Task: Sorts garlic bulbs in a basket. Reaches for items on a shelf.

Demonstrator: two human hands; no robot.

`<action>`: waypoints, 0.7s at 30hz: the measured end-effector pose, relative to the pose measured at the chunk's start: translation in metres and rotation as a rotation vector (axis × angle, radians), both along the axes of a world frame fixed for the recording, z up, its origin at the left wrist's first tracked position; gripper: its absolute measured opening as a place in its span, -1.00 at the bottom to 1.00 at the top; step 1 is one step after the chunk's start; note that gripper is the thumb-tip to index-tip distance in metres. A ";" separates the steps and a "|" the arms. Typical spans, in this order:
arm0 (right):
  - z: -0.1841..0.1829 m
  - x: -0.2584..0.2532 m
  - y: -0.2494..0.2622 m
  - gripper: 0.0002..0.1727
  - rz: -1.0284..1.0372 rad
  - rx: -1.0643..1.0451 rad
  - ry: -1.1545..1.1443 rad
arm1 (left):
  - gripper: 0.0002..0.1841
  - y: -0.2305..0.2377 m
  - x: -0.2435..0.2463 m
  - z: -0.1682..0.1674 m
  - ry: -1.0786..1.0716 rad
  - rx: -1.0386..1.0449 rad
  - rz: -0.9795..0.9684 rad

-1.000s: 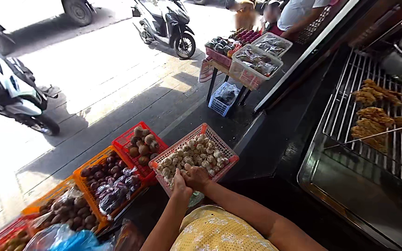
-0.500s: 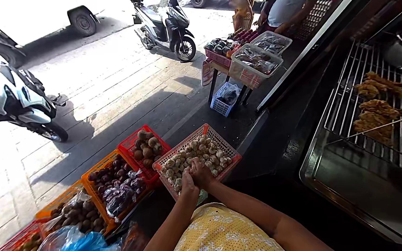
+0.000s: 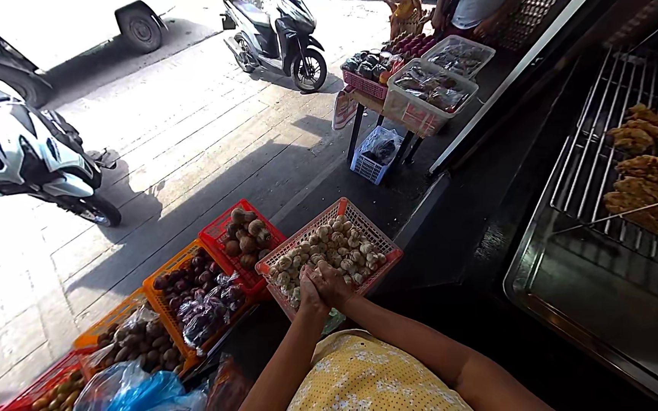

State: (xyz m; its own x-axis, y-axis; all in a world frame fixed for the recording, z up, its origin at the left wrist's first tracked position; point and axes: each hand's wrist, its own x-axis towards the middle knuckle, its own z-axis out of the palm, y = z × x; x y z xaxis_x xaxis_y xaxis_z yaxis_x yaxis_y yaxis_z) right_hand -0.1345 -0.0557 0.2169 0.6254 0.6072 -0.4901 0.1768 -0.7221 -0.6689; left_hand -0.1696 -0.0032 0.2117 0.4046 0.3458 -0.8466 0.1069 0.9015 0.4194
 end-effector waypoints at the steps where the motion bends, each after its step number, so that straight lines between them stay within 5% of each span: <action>1: -0.047 -0.005 -0.003 -0.45 -0.039 0.203 -0.209 | -0.47 0.008 -0.008 -0.036 -0.211 0.007 0.004; 3: -0.087 -0.003 -0.005 -0.40 -0.048 0.415 -0.232 | -0.41 0.022 -0.015 -0.056 -0.427 -0.060 -0.023; 5: -0.104 0.000 -0.006 -0.44 -0.014 0.468 -0.269 | -0.51 0.026 -0.010 -0.057 -0.379 -0.136 0.025; 8: -0.104 0.005 -0.009 -0.43 0.043 0.322 -0.315 | -0.57 0.024 -0.012 -0.080 -0.455 -0.175 0.050; 11: -0.085 0.010 -0.006 -0.51 0.037 0.147 -0.286 | -0.55 0.013 -0.003 -0.062 -0.294 -0.150 0.110; 21: -0.073 0.035 0.000 -0.33 -0.138 -0.020 0.094 | -0.47 -0.004 0.003 -0.071 -0.229 0.343 -0.305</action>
